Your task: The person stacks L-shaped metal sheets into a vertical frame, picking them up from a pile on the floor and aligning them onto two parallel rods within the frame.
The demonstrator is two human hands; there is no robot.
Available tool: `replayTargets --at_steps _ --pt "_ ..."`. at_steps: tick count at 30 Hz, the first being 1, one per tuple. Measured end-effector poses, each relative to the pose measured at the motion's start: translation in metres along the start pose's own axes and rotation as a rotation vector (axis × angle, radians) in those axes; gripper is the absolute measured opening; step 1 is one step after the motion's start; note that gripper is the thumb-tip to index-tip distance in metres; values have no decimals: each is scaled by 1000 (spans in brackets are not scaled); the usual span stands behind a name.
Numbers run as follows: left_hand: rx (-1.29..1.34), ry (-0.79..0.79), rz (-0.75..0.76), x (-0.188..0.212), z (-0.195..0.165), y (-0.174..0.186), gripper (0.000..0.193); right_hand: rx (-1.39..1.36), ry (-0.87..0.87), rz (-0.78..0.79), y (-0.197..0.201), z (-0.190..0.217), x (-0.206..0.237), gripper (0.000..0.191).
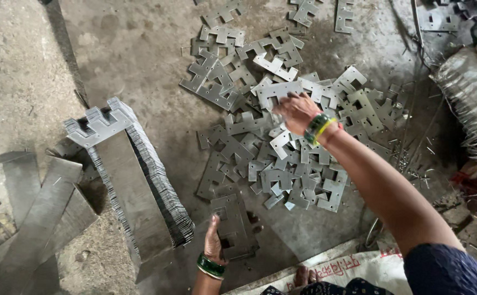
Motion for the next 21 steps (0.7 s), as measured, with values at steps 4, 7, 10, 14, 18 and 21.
replayTargets --at_steps 4,7,10,14,18,21 --pt "-192 -30 -74 -13 -2 18 74 23 42 64 21 31 41 49" --pt "-298 -85 16 -37 -2 28 80 96 308 -180 69 95 85 21" --pt "-327 -122 70 -65 2 28 85 159 481 -301 113 162 122 29" --pt "-247 -125 188 -67 9 14 83 -311 501 -359 130 172 116 44" --pt "-17 151 448 -39 25 -1 72 -705 -114 125 34 48 35 35" --pt "-127 111 83 -45 21 25 63 -37 -177 -159 3 -24 -13 68"
Point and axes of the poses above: each hand's wrist, its own x-axis away from the middle knuckle, its own y-axis out of the back of the hand, z = x × y, the point moved 6 cm from there along -x, towards the middle knuckle, and after that the axes turned 10 degrees about x, right-handed, at the moved point
